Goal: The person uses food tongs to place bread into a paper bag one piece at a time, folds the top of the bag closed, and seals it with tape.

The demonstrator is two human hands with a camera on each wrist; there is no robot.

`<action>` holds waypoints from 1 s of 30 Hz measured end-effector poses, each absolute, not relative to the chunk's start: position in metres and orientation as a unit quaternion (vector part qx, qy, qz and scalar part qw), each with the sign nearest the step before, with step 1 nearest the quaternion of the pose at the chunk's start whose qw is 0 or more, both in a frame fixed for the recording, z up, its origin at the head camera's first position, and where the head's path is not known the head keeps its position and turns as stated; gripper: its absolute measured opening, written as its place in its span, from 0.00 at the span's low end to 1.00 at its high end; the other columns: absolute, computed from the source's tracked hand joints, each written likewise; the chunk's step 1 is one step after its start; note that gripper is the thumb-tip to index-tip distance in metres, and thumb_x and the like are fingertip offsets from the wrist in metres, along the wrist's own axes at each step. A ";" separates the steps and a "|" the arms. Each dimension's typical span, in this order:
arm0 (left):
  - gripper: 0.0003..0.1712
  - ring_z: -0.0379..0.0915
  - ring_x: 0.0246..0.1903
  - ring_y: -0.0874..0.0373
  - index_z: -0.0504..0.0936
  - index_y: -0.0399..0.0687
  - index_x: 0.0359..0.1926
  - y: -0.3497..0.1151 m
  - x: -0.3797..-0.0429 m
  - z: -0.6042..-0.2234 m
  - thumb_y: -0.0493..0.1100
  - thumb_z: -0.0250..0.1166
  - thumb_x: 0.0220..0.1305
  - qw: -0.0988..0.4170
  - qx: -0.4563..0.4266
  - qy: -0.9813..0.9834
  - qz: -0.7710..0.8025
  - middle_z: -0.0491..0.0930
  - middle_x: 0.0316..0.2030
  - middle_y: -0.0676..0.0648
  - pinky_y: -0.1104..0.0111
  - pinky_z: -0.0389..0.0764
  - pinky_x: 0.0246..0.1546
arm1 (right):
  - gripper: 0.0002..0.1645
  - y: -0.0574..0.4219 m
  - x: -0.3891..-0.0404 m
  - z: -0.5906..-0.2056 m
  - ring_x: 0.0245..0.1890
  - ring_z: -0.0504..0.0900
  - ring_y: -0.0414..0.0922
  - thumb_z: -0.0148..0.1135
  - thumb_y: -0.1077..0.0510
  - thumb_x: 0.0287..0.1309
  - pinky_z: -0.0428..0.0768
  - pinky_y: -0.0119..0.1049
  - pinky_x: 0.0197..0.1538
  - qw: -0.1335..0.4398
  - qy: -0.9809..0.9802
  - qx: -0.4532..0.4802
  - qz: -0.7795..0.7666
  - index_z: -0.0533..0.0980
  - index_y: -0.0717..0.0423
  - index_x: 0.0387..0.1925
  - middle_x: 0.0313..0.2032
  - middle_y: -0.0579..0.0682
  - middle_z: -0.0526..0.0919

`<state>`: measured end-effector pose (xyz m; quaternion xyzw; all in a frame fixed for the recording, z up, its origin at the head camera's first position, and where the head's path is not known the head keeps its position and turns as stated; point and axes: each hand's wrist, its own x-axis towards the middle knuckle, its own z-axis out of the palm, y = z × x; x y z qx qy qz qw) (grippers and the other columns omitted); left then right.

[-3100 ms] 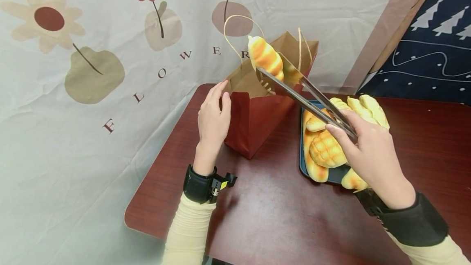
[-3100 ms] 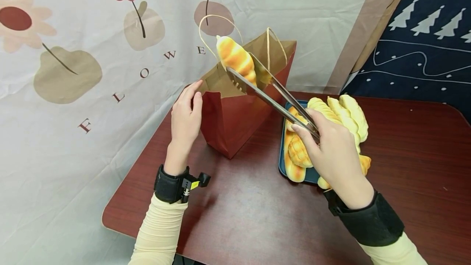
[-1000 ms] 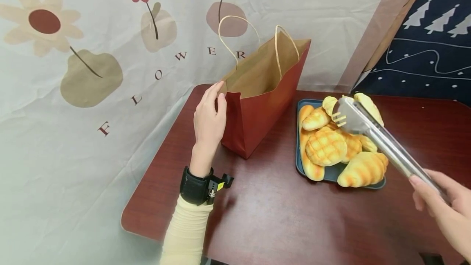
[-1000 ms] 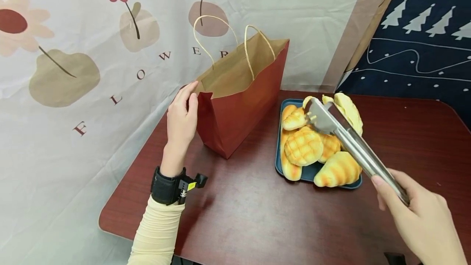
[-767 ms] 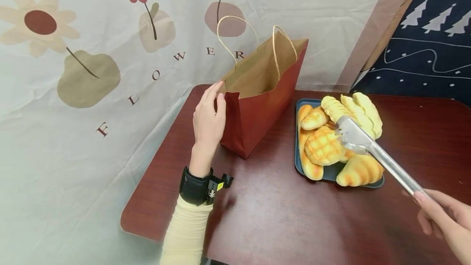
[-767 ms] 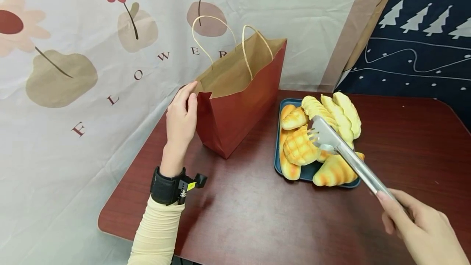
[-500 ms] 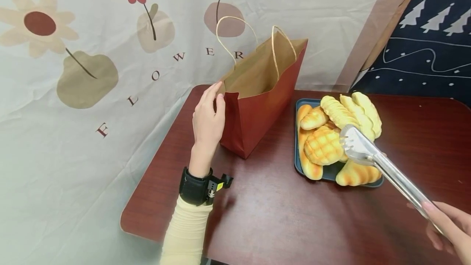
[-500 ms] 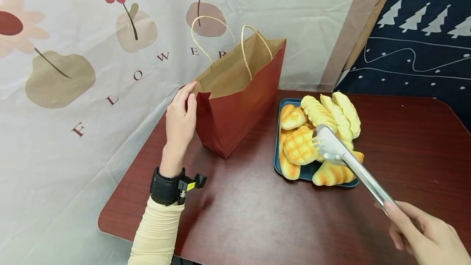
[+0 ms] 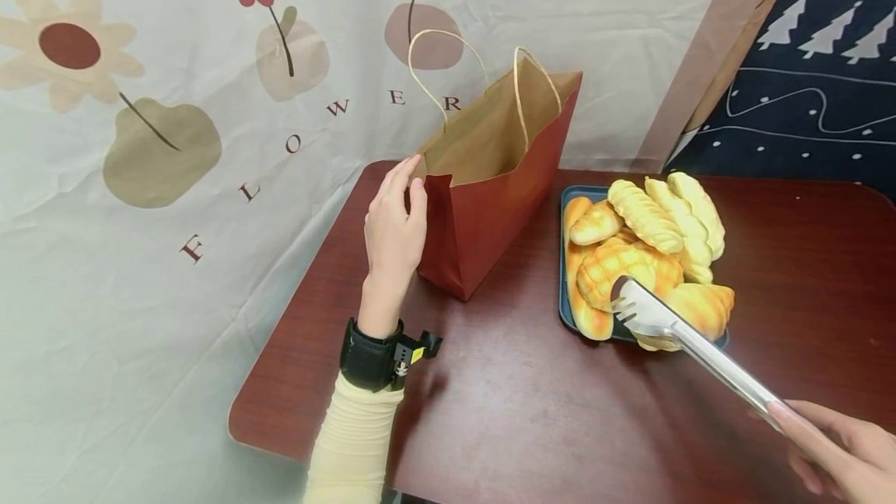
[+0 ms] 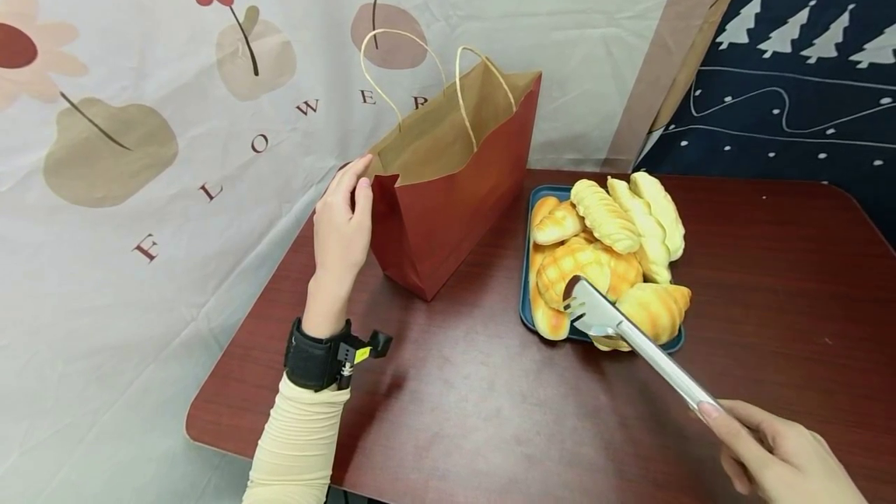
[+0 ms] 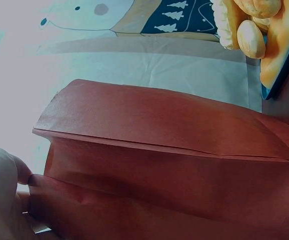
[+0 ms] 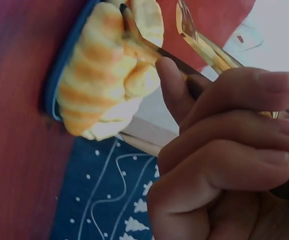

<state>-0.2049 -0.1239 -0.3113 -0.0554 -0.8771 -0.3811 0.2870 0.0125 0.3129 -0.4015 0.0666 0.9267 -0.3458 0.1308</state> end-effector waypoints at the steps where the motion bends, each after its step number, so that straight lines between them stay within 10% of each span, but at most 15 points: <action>1: 0.23 0.73 0.59 0.61 0.73 0.60 0.63 -0.124 -0.205 -0.311 0.50 0.45 0.71 0.286 -0.055 -0.878 -0.381 0.72 0.63 0.59 0.56 0.76 0.51 | 0.29 0.310 0.010 -0.399 0.08 0.59 0.32 0.38 0.46 0.73 0.63 0.32 0.11 0.145 0.927 0.073 -0.338 0.71 0.63 0.58 0.12 0.41 0.69; 10: 0.23 0.72 0.59 0.62 0.73 0.61 0.64 -0.124 -0.205 -0.311 0.51 0.44 0.71 0.284 -0.059 -0.877 -0.382 0.72 0.63 0.59 0.56 0.76 0.51 | 0.22 0.290 0.000 -0.411 0.15 0.70 0.42 0.38 0.46 0.73 0.63 0.34 0.20 0.147 0.911 0.061 -0.380 0.72 0.57 0.39 0.17 0.45 0.74; 30: 0.23 0.72 0.60 0.63 0.73 0.60 0.64 -0.124 -0.206 -0.312 0.50 0.45 0.71 0.285 -0.057 -0.879 -0.379 0.72 0.63 0.60 0.57 0.76 0.52 | 0.26 0.281 0.008 -0.407 0.17 0.66 0.37 0.44 0.39 0.68 0.57 0.33 0.21 0.082 0.937 0.141 -0.308 0.76 0.55 0.38 0.16 0.43 0.71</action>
